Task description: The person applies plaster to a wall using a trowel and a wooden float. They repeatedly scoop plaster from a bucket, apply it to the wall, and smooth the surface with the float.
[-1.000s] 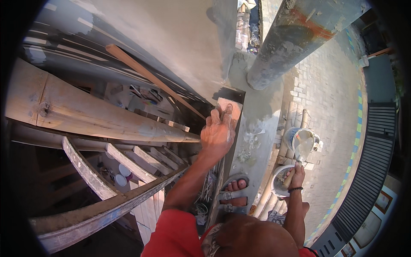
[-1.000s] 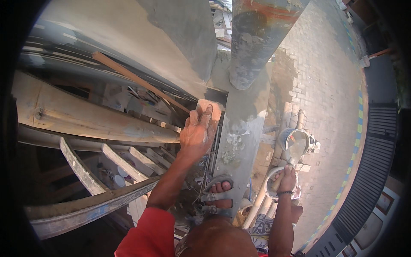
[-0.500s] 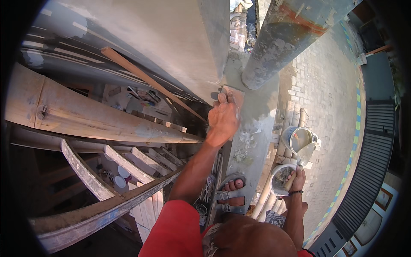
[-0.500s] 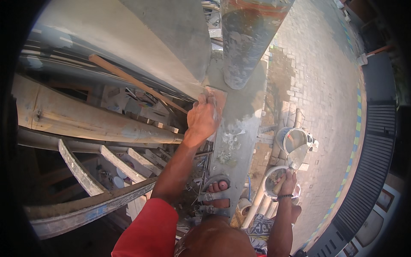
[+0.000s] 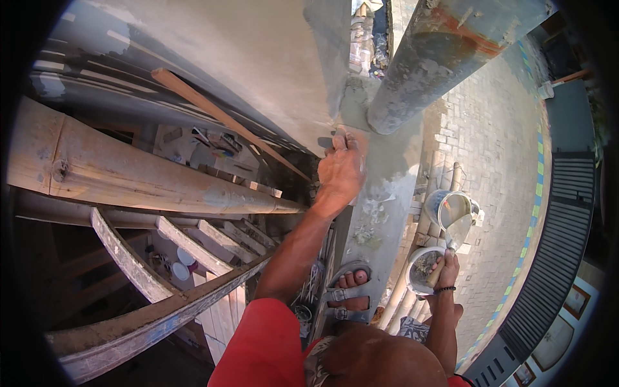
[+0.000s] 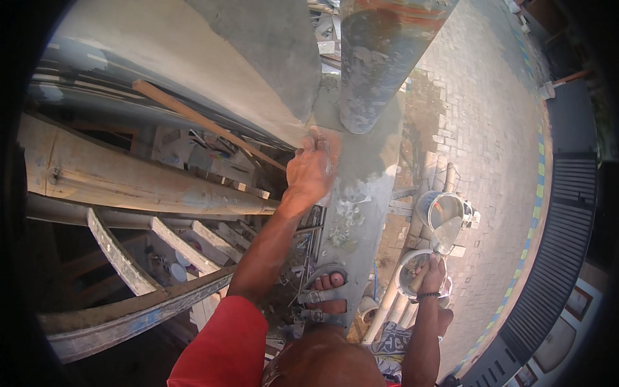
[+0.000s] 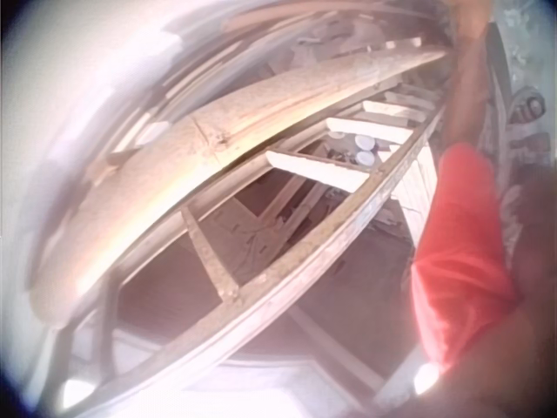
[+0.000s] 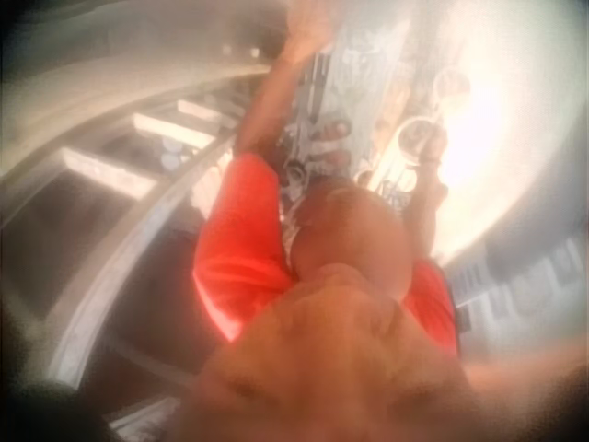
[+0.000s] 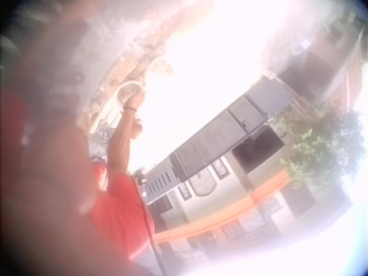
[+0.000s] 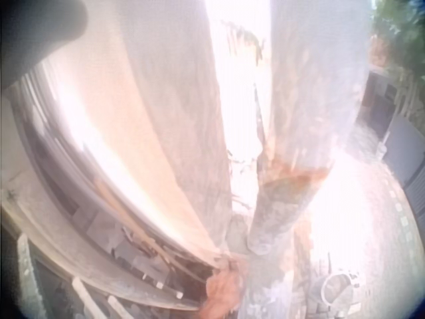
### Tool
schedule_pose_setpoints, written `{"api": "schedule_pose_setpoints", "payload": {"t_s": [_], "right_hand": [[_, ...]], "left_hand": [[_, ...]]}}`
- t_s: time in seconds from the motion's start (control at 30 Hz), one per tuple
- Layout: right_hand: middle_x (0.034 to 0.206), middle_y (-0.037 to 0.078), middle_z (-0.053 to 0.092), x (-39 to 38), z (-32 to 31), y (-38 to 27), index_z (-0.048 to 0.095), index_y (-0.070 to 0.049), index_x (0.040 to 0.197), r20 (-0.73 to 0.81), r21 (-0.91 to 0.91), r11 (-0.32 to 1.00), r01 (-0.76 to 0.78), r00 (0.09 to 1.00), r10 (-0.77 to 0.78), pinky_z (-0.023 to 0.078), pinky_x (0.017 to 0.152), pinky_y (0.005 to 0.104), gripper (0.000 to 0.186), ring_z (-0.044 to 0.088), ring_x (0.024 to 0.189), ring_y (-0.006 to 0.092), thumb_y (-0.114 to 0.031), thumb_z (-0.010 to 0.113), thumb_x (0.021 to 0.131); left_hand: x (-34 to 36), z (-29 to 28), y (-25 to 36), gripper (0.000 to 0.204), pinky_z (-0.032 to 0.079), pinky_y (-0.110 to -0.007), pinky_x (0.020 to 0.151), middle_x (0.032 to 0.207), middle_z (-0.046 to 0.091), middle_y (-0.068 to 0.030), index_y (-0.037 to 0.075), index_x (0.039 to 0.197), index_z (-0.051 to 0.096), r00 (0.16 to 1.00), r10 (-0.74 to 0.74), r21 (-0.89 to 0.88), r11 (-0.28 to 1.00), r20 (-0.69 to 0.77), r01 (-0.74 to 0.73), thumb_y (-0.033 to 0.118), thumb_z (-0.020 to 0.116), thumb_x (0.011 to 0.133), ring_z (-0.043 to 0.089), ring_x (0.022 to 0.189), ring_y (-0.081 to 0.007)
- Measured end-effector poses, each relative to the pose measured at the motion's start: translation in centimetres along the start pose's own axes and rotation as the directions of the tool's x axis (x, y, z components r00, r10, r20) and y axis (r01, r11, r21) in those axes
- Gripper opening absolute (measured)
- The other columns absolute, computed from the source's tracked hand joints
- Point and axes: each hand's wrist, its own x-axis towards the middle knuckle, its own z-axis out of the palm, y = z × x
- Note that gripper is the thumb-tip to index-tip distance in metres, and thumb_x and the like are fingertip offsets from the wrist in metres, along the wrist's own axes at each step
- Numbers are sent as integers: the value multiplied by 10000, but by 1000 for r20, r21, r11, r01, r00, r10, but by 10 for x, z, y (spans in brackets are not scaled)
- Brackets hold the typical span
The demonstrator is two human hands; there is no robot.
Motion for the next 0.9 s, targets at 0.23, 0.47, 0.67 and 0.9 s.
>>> {"api": "schedule_pose_setpoints", "payload": {"t_s": [0.23, 0.47, 0.67, 0.9], "right_hand": [[638, 38, 477, 4, 0, 6, 426, -105, 882, 11, 24, 1000, -11, 1000, 10, 445, 342, 282, 215, 497, 448, 144, -280, 542, 928], [650, 39, 485, 1, 4, 4, 426, -104, 900, 8, 20, 999, -29, 1000, 29, 442, 345, 281, 200, 501, 447, 141, -266, 541, 926], [637, 45, 489, -1, 0, -3, 431, -91, 907, -15, 15, 1000, -26, 1000, 27, 443, 350, 288, 199, 503, 442, 152, -256, 541, 922], [650, 54, 497, 5, 1, 4, 423, -83, 929, -12, 65, 997, -44, 999, 45, 438, 345, 292, 214, 503, 429, 160, -253, 552, 917]], "left_hand": [[-3, 3, 20, 532, 521, -447, 730, 1103, 489, -228, -59, 1273, 428, 995, 53, -20, 998, 89, -52, 203, 568, 833, 584, 901, -396], [-39, 2, 74, 550, 539, -413, 647, 1049, 485, -209, -73, 1248, 443, 957, 244, -44, 970, 156, -240, 120, 603, 759, 584, 870, -386], [-51, -13, 51, 513, 531, -435, 671, 1028, 475, -193, -33, 1268, 448, 986, 154, -83, 985, 67, -148, 162, 579, 812, 580, 859, -376], [-13, -19, 0, 483, 516, -463, 715, 1046, 489, -214, -3, 1272, 453, 998, -24, 8, 1000, 53, 24, 208, 557, 851, 581, 905, -400]]}}
